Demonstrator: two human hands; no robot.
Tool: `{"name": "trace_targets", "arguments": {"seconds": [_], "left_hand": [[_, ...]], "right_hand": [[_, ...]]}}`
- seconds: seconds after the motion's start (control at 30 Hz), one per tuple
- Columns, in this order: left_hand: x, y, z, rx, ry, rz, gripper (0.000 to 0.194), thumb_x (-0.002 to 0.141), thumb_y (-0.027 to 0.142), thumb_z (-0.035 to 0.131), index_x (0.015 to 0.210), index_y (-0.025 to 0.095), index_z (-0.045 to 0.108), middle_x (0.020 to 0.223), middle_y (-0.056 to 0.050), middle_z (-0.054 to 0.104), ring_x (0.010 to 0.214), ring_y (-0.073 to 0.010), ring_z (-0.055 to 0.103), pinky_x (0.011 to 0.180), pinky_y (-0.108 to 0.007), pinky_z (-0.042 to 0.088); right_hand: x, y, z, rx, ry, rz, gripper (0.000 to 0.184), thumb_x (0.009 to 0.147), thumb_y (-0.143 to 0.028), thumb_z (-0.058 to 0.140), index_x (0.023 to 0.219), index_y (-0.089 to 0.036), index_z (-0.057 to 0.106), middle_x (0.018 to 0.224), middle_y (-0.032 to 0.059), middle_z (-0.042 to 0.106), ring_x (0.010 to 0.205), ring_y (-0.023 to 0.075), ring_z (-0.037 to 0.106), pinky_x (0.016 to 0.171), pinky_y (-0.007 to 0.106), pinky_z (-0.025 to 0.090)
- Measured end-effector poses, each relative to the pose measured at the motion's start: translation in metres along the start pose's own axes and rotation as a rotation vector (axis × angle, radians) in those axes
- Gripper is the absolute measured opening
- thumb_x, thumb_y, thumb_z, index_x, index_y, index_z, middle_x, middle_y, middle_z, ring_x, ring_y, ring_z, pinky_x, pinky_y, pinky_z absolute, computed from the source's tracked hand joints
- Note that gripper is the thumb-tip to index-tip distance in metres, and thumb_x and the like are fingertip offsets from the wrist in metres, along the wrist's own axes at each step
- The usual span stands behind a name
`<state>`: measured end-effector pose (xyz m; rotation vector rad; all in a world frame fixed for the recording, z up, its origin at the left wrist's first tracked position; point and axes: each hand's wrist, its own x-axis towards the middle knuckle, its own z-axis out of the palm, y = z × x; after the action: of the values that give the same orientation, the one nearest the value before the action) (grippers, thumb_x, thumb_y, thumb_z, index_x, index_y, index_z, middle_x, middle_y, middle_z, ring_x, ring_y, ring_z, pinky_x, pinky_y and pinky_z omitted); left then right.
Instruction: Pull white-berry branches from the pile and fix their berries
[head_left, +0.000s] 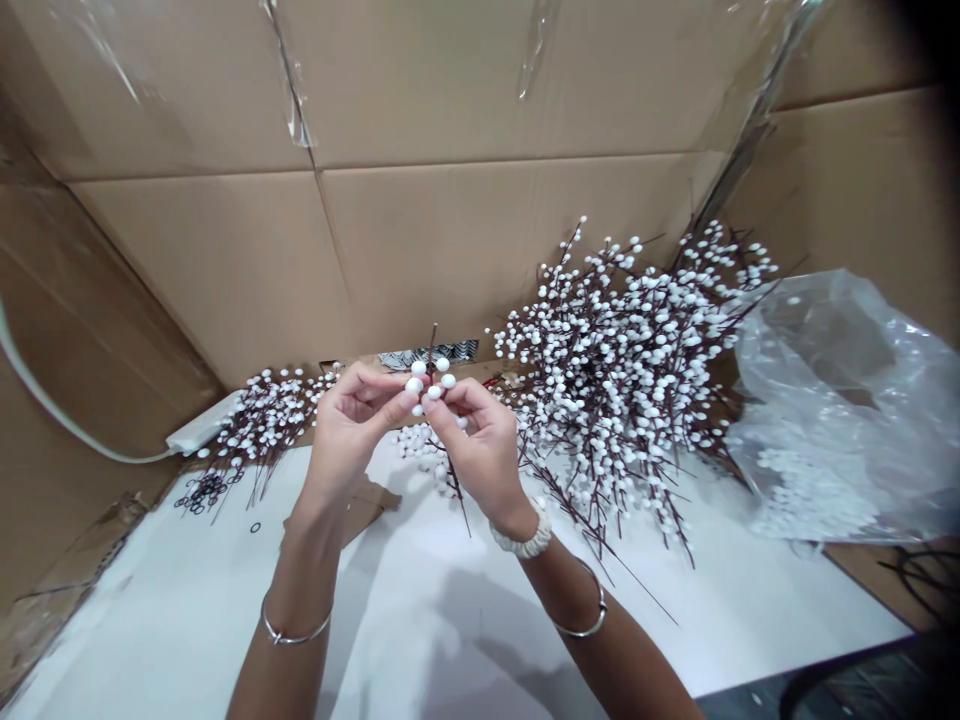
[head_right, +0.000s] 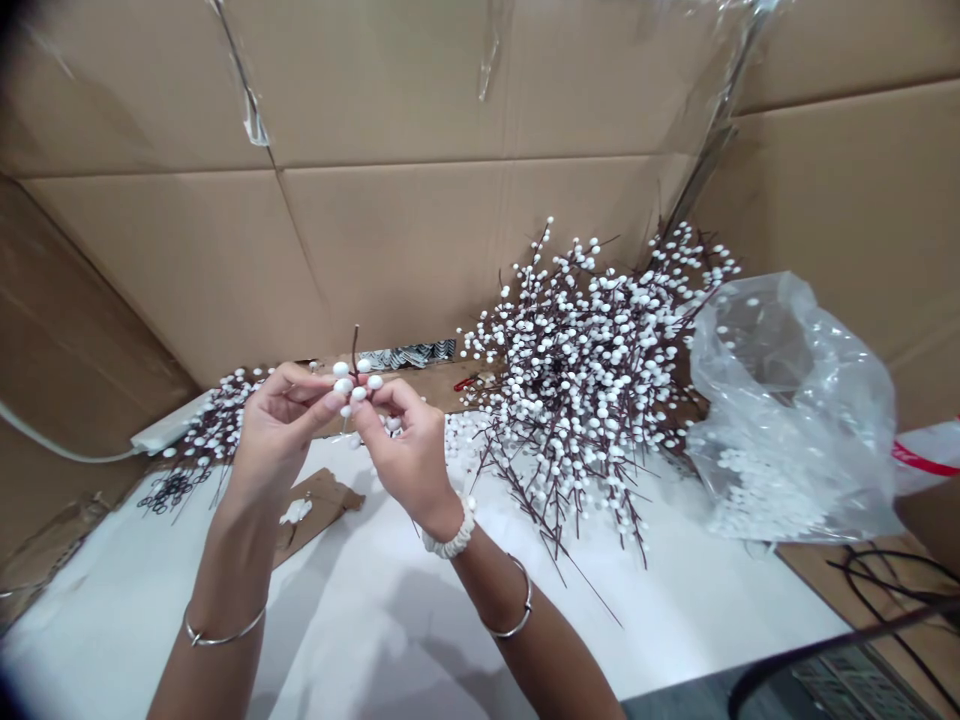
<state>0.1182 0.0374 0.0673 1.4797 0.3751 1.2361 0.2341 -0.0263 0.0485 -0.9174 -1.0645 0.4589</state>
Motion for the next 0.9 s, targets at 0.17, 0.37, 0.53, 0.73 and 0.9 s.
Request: {"name": "trace_targets", "arguments": {"seconds": [0.17,0.37,0.53,0.73,0.9], "left_hand": [[0.001,0.002,-0.003,0.031,-0.01,0.001,0.022,0.079,0.023,0.075,0.098,0.022,0.063,0.104,-0.004,0.072,0.101,-0.0174,0.068,0.087,-0.027,0.055],[0.001,-0.002,-0.004,0.323,-0.162,-0.15,0.032,0.078,0.032,0.075,0.106,0.022,0.062,0.109,-0.005,0.07,0.1,-0.0196,0.066,0.083,-0.029,0.054],[-0.004,-0.001,0.006,0.611,-0.226,-0.061,0.02,0.088,0.036,0.063,0.096,0.02,0.07,0.094,-0.003,0.073,0.089,-0.0188,0.067,0.078,-0.026,0.049],[-0.004,-0.01,0.007,0.923,-0.177,-0.03,0.019,0.088,0.038,0.062,0.083,0.021,0.069,0.082,0.0,0.074,0.072,-0.0179,0.065,0.066,-0.026,0.042],[-0.003,-0.013,0.011,0.889,-0.217,-0.044,0.017,0.087,0.037,0.063,0.086,0.022,0.07,0.09,-0.001,0.075,0.082,-0.021,0.068,0.073,-0.028,0.045]], "right_hand": [[0.006,0.001,-0.002,0.097,-0.043,0.057,0.012,0.083,-0.032,0.069,0.08,-0.021,0.067,0.087,0.0018,0.07,0.078,0.0141,0.063,0.071,0.027,0.053],[0.013,0.009,-0.003,0.267,-0.007,0.2,0.019,0.078,-0.036,0.074,0.093,-0.023,0.073,0.102,0.0033,0.072,0.098,0.0195,0.066,0.09,0.036,0.054],[0.017,0.01,-0.01,0.162,-0.064,0.247,0.025,0.078,-0.039,0.073,0.098,-0.024,0.07,0.106,0.005,0.071,0.103,0.0223,0.064,0.094,0.042,0.05],[0.022,-0.003,-0.028,-0.073,-0.012,0.038,0.022,0.087,-0.037,0.062,0.105,-0.027,0.069,0.115,0.004,0.068,0.115,0.0223,0.057,0.103,0.042,0.041],[0.025,-0.003,-0.031,0.025,-0.006,0.082,0.015,0.089,-0.031,0.059,0.087,-0.023,0.072,0.093,0.0023,0.071,0.093,0.0173,0.062,0.087,0.034,0.047]]}}
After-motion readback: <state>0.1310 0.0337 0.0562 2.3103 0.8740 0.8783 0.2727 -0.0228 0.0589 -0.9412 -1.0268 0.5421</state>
